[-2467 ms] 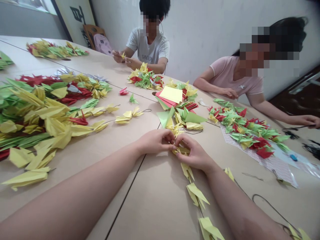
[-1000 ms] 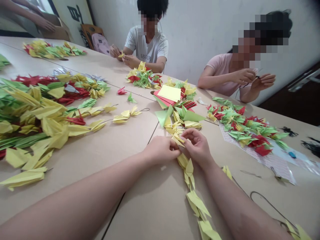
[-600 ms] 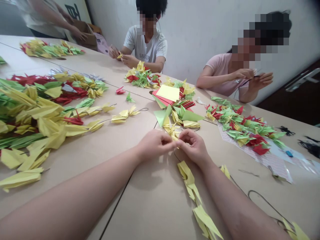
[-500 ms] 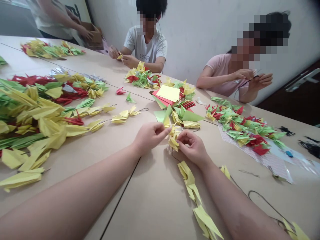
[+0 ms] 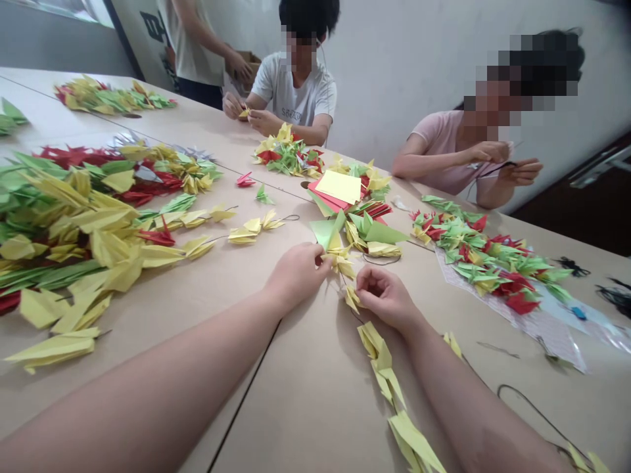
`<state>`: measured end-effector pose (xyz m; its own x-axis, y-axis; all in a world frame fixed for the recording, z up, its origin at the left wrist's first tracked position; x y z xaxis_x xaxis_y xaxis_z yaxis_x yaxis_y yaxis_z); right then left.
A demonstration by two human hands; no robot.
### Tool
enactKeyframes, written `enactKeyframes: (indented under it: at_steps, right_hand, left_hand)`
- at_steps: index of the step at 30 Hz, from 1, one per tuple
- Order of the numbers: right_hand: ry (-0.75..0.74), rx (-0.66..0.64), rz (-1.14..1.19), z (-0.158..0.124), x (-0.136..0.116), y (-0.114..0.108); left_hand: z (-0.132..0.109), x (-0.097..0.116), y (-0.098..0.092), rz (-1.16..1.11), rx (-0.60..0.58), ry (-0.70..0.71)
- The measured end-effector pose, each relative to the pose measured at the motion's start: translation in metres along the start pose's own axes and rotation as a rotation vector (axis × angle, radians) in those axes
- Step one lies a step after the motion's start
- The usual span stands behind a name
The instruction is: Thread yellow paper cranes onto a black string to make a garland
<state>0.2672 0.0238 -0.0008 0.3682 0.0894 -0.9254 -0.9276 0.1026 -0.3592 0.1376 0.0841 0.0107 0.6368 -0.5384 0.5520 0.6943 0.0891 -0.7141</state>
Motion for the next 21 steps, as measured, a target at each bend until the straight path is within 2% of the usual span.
enactKeyframes:
  at_steps: [6, 11, 17, 19, 21]
  right_hand:
    - [0.060, -0.045, 0.100, 0.000, 0.002, 0.001]
    - [0.098, -0.088, 0.168, 0.001, 0.005, 0.002]
    - [0.104, -0.115, 0.172, 0.002, 0.005, 0.004]
    - [0.107, -0.120, 0.168, 0.002, 0.005, 0.005]
    - [0.103, -0.124, 0.163, 0.002, 0.005, 0.005]
  left_hand:
    - [0.000, -0.004, -0.002, 0.024, 0.027, -0.026]
    - [0.002, -0.006, -0.010, 0.044, 0.097, -0.068]
    - [0.000, -0.015, -0.002, 0.032, 0.041, -0.117]
    - [0.000, -0.013, -0.007, -0.008, 0.103, -0.116]
    - [-0.001, -0.004, -0.019, -0.040, 0.233, -0.068]
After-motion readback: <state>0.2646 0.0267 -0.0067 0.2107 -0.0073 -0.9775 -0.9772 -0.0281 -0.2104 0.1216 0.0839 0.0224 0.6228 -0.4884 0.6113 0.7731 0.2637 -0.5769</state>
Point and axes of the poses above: each hand's wrist, its own z-axis towards the middle knuckle, its own y-axis out of the palm, x = y × z, the point moved 7 cm from there along z, towards the middle knuckle, and after that the axes turned 7 degrees about x, right-handed, at the moved point
